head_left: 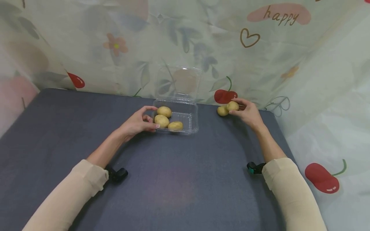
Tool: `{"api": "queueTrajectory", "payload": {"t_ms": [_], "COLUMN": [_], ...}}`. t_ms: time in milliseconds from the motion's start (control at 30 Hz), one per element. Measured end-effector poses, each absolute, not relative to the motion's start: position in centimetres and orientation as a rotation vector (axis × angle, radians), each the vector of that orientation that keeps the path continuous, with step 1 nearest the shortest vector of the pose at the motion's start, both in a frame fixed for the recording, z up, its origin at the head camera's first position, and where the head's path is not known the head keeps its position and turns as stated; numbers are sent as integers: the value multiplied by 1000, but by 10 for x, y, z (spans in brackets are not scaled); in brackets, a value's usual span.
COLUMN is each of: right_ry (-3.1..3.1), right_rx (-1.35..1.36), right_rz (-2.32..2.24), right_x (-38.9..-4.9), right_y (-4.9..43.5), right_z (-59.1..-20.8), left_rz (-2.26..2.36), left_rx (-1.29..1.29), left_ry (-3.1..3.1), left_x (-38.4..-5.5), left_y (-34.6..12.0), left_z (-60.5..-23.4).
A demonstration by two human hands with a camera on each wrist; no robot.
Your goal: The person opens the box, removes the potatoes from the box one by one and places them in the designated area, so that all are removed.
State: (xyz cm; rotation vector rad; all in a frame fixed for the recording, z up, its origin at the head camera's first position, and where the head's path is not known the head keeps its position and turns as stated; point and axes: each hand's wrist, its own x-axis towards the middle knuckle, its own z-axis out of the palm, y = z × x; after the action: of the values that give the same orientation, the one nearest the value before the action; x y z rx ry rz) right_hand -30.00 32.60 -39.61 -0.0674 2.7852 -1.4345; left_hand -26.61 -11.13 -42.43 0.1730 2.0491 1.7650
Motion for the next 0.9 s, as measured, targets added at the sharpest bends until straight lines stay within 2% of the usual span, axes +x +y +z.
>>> {"api": "queueTrajectory", "payload": {"t_ms": [900], "right_ry": [2931], "right_rx": [17], "right_rz": [-1228], "right_x": [-303], "right_y": [344], "right_z": [-423], "left_rz": [1763], "left_rx": [163], "left_ry": [2054], "left_x": [-266], "left_y": [-111], "left_z": [-424]}}
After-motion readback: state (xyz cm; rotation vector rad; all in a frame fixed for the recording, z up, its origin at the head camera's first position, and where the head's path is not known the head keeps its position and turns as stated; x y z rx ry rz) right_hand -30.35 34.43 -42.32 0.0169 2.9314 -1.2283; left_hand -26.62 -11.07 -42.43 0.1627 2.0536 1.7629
